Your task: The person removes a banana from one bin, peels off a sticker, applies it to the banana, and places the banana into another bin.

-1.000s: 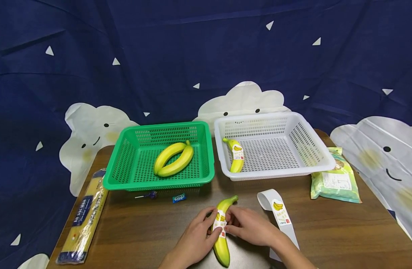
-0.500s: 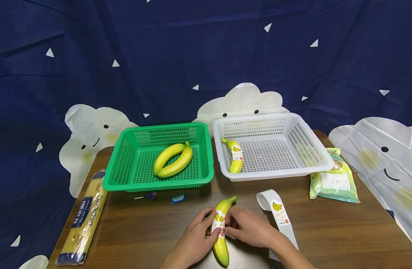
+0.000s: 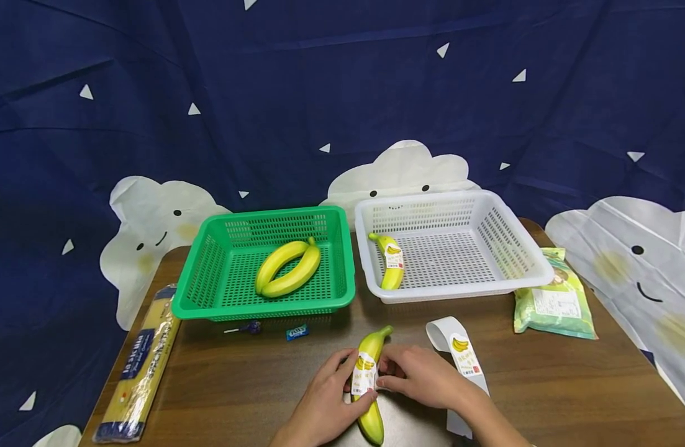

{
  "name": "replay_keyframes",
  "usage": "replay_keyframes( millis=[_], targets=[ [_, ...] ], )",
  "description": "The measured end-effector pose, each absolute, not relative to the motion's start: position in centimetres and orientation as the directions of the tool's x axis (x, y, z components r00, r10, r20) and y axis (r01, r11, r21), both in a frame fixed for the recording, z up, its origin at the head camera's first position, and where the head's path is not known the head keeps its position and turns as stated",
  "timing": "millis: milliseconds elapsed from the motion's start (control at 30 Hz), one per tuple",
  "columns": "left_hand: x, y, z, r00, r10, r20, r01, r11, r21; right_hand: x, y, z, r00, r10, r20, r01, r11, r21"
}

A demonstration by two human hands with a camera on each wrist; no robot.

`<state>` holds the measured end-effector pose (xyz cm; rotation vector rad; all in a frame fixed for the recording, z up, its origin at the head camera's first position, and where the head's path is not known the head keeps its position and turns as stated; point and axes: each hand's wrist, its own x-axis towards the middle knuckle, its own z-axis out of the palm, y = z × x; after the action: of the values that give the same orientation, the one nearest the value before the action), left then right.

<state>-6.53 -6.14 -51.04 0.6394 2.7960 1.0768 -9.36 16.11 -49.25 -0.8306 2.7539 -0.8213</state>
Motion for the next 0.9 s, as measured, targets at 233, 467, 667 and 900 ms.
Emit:
replay_keyframes(
  millis=[233, 467, 667, 900],
  targets=[
    [-6.6, -6.2, -51.1, -0.907, 0.415, 0.073, 0.362, 0.678, 0.639, -9.4, 15.4, -49.6, -0.867, -0.499, -0.003, -0.431, 0.751, -0.501],
    [-6.6, -6.0, -51.0, -0.906, 0.419, 0.059, 0.348, 0.659, 0.666, -9.6, 15.4, -49.5, -0.881, -0.473, 0.014, -0.434, 0.795, -0.423],
    [-6.7, -6.0, -51.1, -0.908, 0.419, 0.025, 0.329, 0.673, 0.663, -9.7, 15.5, -49.4, -0.883, -0.469, 0.018, -0.435, 0.804, -0.406],
    [-6.7, -5.9, -51.0, -0.912, 0.410, 0.012, 0.318, 0.689, 0.651, -9.8, 17.6, -46.7, -0.905, -0.412, 0.104, -0.406, 0.766, -0.499]
  ],
)
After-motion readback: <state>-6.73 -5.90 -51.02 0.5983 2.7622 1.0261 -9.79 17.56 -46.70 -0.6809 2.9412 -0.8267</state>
